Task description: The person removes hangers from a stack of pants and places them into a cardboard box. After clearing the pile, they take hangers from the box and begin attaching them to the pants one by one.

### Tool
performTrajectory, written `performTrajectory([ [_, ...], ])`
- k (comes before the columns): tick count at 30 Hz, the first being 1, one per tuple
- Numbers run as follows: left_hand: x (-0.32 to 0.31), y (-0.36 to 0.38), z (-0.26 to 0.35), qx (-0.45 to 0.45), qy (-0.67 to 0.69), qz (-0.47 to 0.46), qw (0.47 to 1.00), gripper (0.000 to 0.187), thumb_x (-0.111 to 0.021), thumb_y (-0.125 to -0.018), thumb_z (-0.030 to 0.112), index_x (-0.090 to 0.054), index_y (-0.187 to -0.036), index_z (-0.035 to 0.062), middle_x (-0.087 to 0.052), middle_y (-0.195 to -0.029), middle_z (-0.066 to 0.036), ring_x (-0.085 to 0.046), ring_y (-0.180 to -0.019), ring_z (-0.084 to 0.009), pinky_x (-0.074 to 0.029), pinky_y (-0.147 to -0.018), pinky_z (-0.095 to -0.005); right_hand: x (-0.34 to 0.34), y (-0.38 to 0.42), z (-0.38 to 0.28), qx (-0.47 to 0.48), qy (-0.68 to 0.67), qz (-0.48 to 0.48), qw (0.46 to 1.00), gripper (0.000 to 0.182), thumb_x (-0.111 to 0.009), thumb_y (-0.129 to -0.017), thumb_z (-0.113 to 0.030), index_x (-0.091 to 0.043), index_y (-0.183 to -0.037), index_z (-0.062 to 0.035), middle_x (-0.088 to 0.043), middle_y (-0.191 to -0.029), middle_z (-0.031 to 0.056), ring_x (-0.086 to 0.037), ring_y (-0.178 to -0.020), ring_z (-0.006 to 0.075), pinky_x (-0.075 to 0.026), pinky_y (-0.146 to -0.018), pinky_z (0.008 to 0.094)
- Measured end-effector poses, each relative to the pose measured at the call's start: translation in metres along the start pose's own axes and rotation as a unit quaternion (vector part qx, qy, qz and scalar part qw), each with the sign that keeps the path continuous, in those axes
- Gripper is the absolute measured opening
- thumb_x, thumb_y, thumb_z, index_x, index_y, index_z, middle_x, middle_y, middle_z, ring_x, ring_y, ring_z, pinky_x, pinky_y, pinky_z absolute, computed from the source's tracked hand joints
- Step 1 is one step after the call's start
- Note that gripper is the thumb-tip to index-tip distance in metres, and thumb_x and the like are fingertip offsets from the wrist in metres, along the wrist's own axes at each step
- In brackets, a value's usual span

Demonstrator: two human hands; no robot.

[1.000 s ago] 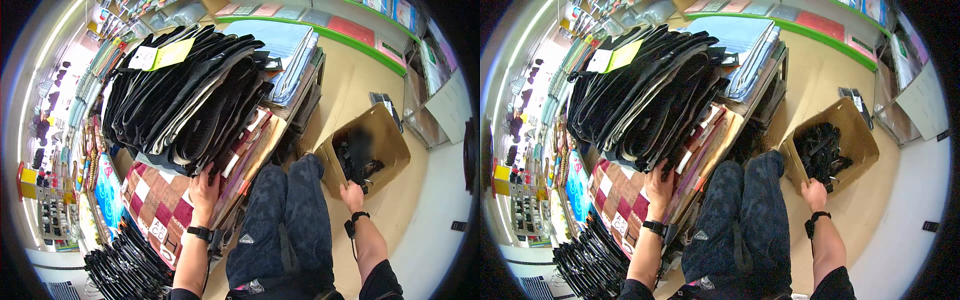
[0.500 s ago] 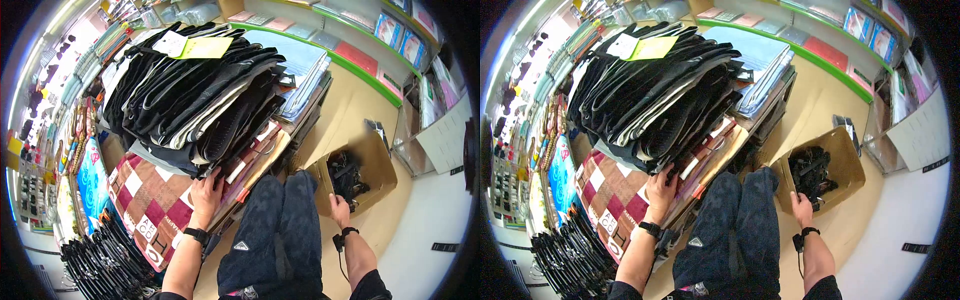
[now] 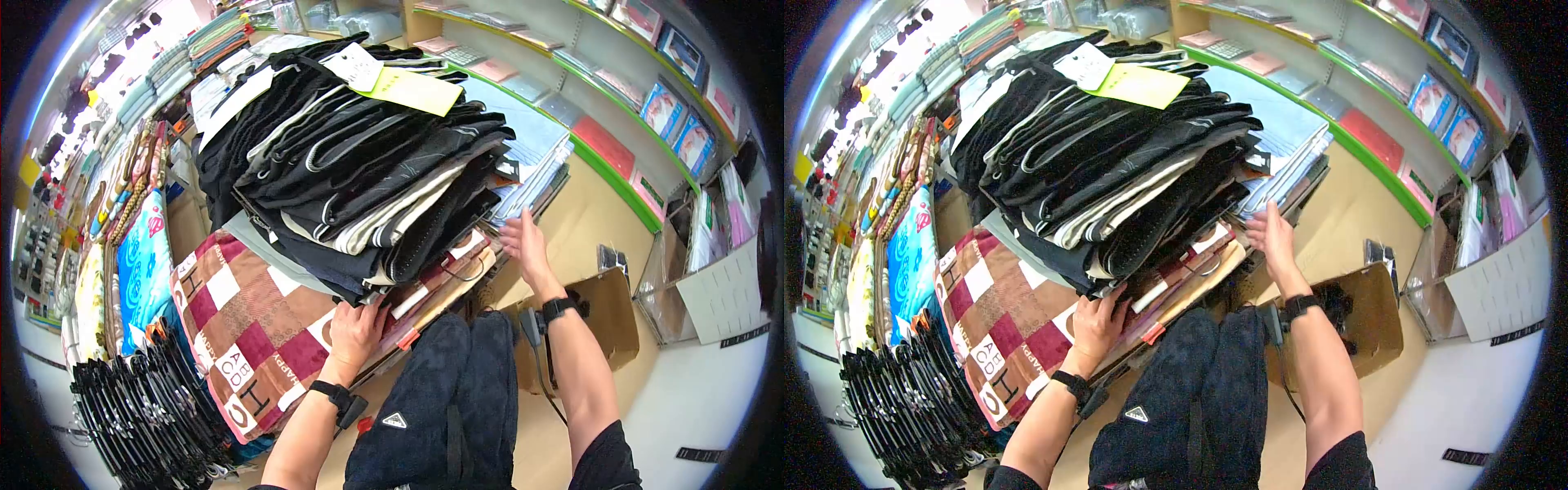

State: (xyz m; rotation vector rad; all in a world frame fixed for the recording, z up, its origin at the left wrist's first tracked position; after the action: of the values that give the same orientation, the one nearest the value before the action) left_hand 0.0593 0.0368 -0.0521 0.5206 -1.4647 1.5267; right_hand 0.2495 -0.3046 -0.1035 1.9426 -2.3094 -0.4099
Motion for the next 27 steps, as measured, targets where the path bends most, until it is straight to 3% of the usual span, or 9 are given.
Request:
performTrajectory([
  [4,-0.003,0.003,-0.003,0.001,0.008,0.013,1.0,0.037,-0.083,-0.079,0.014,-0.074,-0.115,0.0114,-0.071,-0.097,-0.01,-0.065,-0.084,-0.0329,-0.056,-0.073,-0.0419,-0.046,-0.015,-0.013,-0.108,0.111,-0.03,0.987,0.099,-0.052,-0.093,-0.076,-0.053,-0.131,0.0146,-0.069,-0.103,0.0237,-0.067,-0.081,0.0291,-0.054,-0.072,0.0388],
  [8,0.003,-0.003,-0.002,-0.015,0.027,0.051,0.998,0.028,-0.083,-0.079,0.015,-0.076,-0.107,0.0115,-0.064,-0.079,-0.008,-0.059,-0.073,-0.0298,-0.051,-0.064,-0.0407,-0.061,-0.039,-0.004,-0.034,0.224,-0.022,0.974,0.073,-0.055,-0.096,-0.065,-0.07,-0.099,0.0064,-0.063,-0.086,0.0096,-0.058,-0.074,0.0199,-0.049,-0.064,0.0365],
  [11,0.008,-0.004,0.0,-0.018,0.043,0.06,0.997,0.021,-0.081,-0.081,0.014,-0.076,-0.101,0.0107,-0.059,-0.069,-0.005,-0.056,-0.067,-0.0265,-0.047,-0.061,-0.0386,-0.058,-0.049,0.012,-0.022,0.177,-0.004,0.984,0.07,-0.054,-0.099,-0.057,-0.07,-0.095,0.0106,-0.065,-0.081,0.0123,-0.057,-0.073,0.0211,-0.046,-0.07,0.0372],
  [15,0.012,-0.007,0.004,-0.041,0.038,0.071,0.996,0.023,-0.083,-0.078,0.013,-0.077,-0.101,0.0105,-0.062,-0.067,-0.004,-0.056,-0.064,-0.0263,-0.047,-0.06,-0.0381,-0.061,-0.023,0.005,-0.068,0.109,-0.024,0.991,0.059,-0.056,-0.1,-0.057,-0.066,-0.087,-0.0006,-0.051,-0.069,0.0008,-0.045,-0.059,0.0149,-0.035,-0.053,0.035],
  [17,0.012,-0.006,0.006,-0.05,0.029,0.069,0.996,0.021,-0.083,-0.079,0.013,-0.077,-0.1,0.0106,-0.06,-0.065,-0.002,-0.055,-0.063,-0.0253,-0.045,-0.06,-0.037,-0.057,-0.032,0.01,-0.072,0.154,-0.051,0.984,0.053,-0.057,-0.1,-0.058,-0.07,-0.101,-0.0064,-0.059,-0.074,-0.001,-0.05,-0.058,0.0118,-0.036,-0.05,0.0283],
  [18,0.012,-0.006,0.006,-0.049,0.023,0.063,0.997,0.021,-0.083,-0.081,0.014,-0.077,-0.1,0.0102,-0.059,-0.064,-0.001,-0.055,-0.062,-0.0245,-0.044,-0.06,-0.0369,-0.056,-0.029,0.01,-0.064,0.138,-0.047,0.987,0.054,-0.057,-0.099,-0.06,-0.068,-0.087,-0.0089,-0.054,-0.064,-0.0027,-0.043,-0.049,0.011,-0.03,-0.044,0.0278],
  [21,0.01,-0.005,0.004,-0.051,0.027,0.067,0.996,0.021,-0.082,-0.081,0.016,-0.077,-0.101,0.0102,-0.059,-0.064,-0.001,-0.055,-0.062,-0.0244,-0.043,-0.06,-0.0377,-0.053,-0.032,0.013,-0.058,0.158,-0.033,0.985,0.052,-0.057,-0.098,-0.06,-0.062,-0.079,-0.0119,-0.051,-0.062,-0.0016,-0.042,-0.047,0.012,-0.03,-0.044,0.0289],
  [22,0.013,-0.007,0.004,-0.05,0.04,0.068,0.996,0.022,-0.083,-0.081,0.016,-0.077,-0.101,0.0103,-0.059,-0.064,-0.002,-0.055,-0.061,-0.0249,-0.043,-0.059,-0.0384,-0.058,-0.025,0.004,-0.05,0.164,-0.013,0.985,0.061,-0.056,-0.099,-0.057,-0.058,-0.068,-0.0042,-0.046,-0.059,0.0014,-0.04,-0.05,0.0154,-0.032,-0.048,0.0357],
  [27,0.013,-0.007,0.002,-0.021,0.051,0.059,0.997,0.022,-0.083,-0.08,0.016,-0.077,-0.101,0.0109,-0.06,-0.066,-0.003,-0.056,-0.062,-0.0265,-0.044,-0.058,-0.0397,-0.053,-0.029,0.005,-0.036,0.192,0.012,0.981,0.066,-0.055,-0.098,-0.06,-0.056,-0.065,-0.0028,-0.047,-0.055,0.0061,-0.043,-0.044,0.0198,-0.033,-0.045,0.0388],
])
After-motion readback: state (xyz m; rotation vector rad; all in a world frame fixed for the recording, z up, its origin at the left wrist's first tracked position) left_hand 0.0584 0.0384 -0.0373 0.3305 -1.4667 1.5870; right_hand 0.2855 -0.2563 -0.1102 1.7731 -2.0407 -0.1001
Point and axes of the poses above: each hand's wrist, its own y-axis away from the middle knuckle, its own x-axis out of the back of the hand, z = x × y, the point moved 7 cm from there along -y, towards the middle knuckle
